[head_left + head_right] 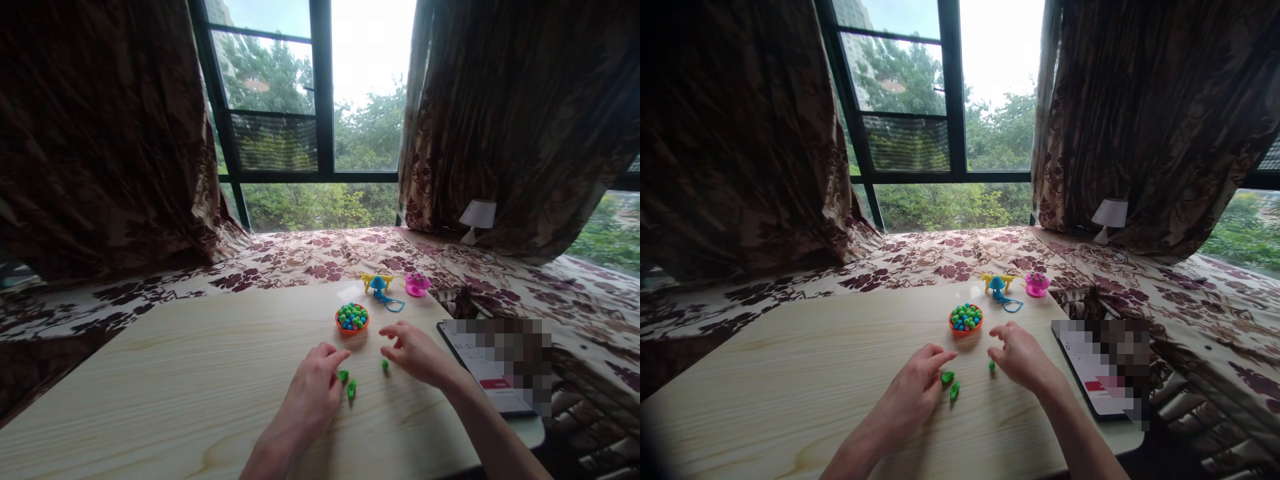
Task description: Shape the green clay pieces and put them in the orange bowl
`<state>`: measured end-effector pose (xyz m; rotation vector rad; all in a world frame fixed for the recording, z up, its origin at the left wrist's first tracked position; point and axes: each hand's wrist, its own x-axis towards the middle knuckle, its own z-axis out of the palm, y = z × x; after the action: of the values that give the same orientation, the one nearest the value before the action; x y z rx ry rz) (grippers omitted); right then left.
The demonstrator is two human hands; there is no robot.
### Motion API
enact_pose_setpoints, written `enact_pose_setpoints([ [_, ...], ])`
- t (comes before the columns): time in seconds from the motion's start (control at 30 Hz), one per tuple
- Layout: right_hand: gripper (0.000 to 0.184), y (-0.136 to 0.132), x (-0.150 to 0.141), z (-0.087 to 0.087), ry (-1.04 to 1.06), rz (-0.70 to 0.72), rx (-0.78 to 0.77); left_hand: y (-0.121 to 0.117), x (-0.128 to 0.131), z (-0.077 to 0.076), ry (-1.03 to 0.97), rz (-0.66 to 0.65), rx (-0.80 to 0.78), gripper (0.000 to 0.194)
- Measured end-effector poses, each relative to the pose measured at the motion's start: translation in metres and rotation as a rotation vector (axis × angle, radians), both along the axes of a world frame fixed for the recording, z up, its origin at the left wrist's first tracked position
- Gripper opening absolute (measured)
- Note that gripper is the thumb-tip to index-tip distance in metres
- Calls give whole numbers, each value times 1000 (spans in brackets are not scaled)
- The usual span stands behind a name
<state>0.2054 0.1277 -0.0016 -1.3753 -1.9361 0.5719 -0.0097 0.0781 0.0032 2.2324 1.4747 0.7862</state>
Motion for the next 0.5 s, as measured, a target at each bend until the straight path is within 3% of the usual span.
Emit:
enact_pose_setpoints([
  [0.1,24,-29,4,-11,-64,38,-44,-5,2,-1,51,-15,11,47],
  [0.2,16,-37,-1,-14,-75,60,23,-8,5,-1,92,-12,34,43],
  [0.5,19,31,-26,8,82,-35,222,-16,10,-11,45,24,98,33],
])
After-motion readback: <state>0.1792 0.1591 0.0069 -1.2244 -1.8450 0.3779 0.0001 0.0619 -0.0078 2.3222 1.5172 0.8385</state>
